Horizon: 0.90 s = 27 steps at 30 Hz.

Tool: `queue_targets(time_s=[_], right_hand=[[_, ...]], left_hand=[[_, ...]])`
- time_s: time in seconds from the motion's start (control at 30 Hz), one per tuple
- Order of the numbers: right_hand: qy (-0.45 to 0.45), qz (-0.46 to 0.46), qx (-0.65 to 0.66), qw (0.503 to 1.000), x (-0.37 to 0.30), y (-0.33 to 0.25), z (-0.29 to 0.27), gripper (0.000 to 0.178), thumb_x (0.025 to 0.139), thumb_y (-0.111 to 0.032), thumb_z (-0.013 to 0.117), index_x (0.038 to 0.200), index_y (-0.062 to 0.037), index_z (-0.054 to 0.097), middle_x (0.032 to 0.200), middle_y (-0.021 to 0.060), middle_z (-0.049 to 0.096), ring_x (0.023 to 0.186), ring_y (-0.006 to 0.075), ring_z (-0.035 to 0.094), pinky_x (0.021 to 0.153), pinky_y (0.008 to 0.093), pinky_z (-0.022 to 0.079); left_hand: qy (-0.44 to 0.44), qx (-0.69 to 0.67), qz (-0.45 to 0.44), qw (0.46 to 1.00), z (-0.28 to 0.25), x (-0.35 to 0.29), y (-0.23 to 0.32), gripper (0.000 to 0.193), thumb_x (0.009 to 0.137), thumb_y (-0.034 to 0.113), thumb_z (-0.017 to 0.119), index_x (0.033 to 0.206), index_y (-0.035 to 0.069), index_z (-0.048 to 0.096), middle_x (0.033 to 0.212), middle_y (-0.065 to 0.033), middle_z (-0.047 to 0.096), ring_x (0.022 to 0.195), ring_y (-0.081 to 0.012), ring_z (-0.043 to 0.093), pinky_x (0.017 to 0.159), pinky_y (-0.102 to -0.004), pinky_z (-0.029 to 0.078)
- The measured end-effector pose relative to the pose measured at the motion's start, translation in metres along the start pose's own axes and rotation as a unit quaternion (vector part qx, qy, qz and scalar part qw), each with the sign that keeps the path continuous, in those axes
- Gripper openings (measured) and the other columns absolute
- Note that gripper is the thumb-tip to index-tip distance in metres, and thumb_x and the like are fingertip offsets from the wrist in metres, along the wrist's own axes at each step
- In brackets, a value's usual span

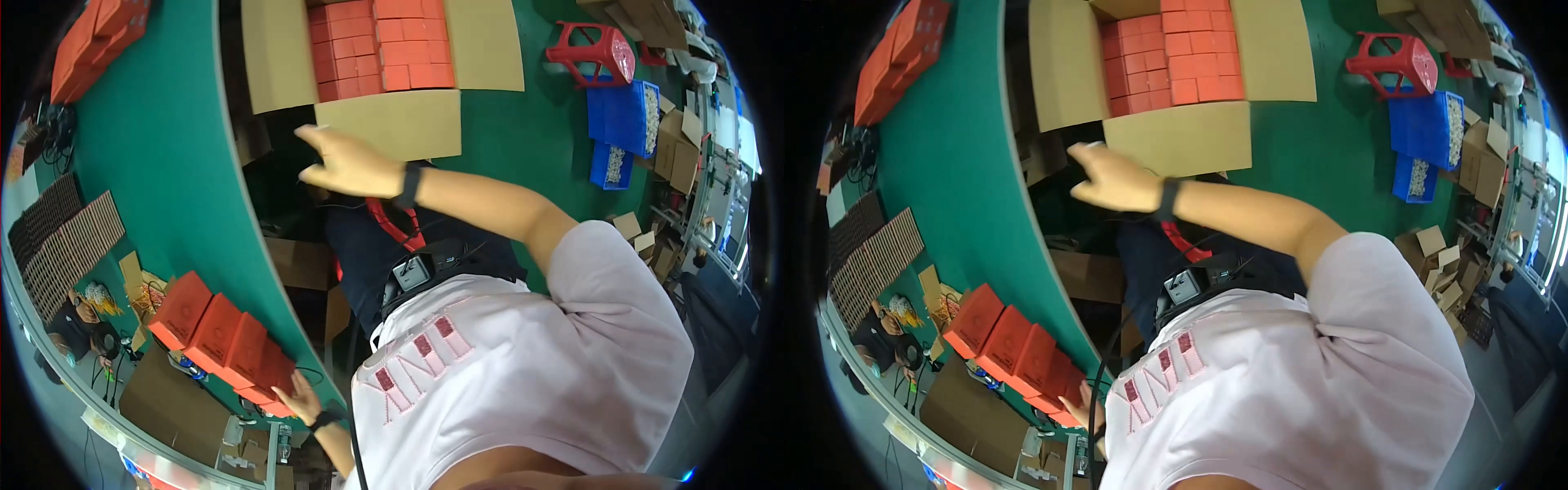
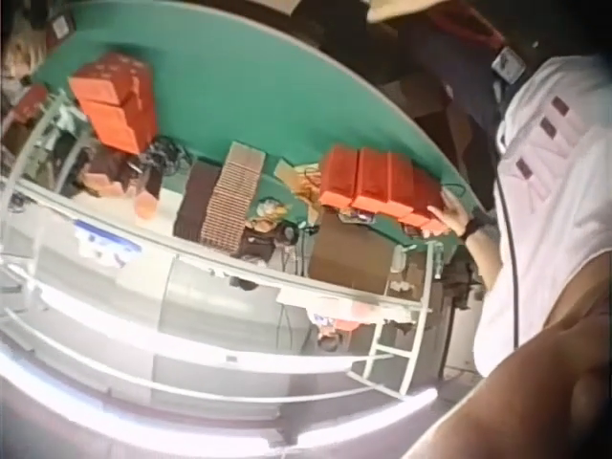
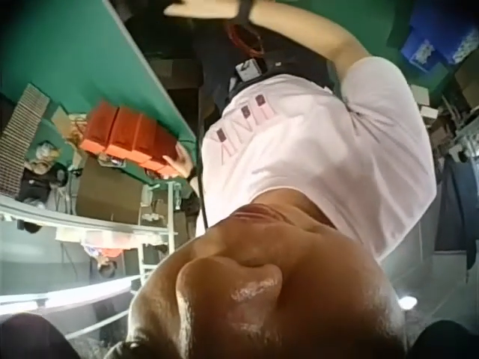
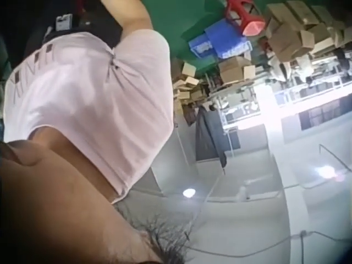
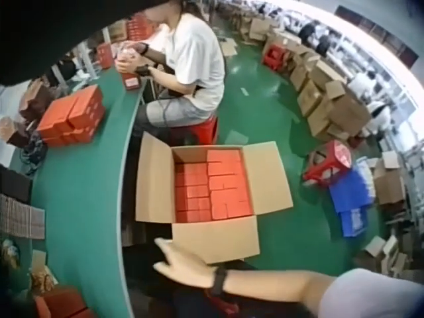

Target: The worker packs red boxes into larger cardboard cartons and then packs electronic devices into the red boxes at a production station.

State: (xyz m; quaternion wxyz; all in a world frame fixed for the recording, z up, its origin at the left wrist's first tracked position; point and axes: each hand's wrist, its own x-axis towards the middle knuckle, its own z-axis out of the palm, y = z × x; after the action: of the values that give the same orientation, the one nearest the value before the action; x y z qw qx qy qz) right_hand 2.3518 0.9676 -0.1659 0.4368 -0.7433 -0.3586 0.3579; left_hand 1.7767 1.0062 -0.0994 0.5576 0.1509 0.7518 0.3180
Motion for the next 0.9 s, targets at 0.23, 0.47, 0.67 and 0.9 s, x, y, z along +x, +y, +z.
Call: queue_targets(time_s=[0.23,0.47,0.67,0.9], right_hand=[[0.127,0.260,-0.162,0.943,-0.146,0.195,-0.190,0.078,0.086,-0.035,0.074,0.144,0.0041,0.040,0.138,0.0238,0.055,0.099,0.0273,0.069,0.086,0.0350,0.053],[0.145,0.202,-0.208,0.946,-0.090,0.243,-0.298,0.084,0.089,-0.037,0.069,0.145,0.0133,0.032,0.139,0.0291,0.052,0.123,0.0364,0.058,0.103,0.0380,0.045],[0.186,-0.172,0.030,0.967,0.121,0.278,-0.287,0.061,0.081,-0.047,0.073,0.118,0.0011,0.063,0.113,0.0269,0.067,0.107,0.0315,0.066,0.088,0.0408,0.052],[-0.055,0.208,-0.187,0.959,0.304,0.315,-0.307,0.081,0.086,-0.066,0.056,0.116,0.0081,0.065,0.122,0.0289,0.063,0.116,0.0425,0.059,0.097,0.0457,0.047]], left_hand=[[0.122,-0.059,-0.179,0.974,0.108,-0.026,-0.005,0.061,0.100,0.021,0.058,0.147,-0.006,0.029,0.149,-0.0262,0.038,0.140,-0.0338,0.037,0.117,-0.0409,0.035],[-0.491,0.214,-0.175,0.826,0.440,-0.085,-0.120,0.059,0.106,0.029,0.043,0.149,-0.008,0.028,0.152,-0.0286,0.034,0.142,-0.0358,0.037,0.120,-0.0430,0.028],[-0.432,0.263,-0.299,0.809,0.686,0.062,-0.277,0.113,0.090,0.056,0.065,0.148,-0.017,0.000,0.157,-0.0349,0.008,0.147,-0.0409,0.019,0.121,-0.0447,0.022],[-0.393,0.412,-0.345,0.746,0.764,0.107,-0.381,0.129,0.080,0.072,0.064,0.154,0.004,-0.017,0.160,-0.0289,-0.013,0.151,-0.0402,-0.004,0.122,-0.0504,0.012]])
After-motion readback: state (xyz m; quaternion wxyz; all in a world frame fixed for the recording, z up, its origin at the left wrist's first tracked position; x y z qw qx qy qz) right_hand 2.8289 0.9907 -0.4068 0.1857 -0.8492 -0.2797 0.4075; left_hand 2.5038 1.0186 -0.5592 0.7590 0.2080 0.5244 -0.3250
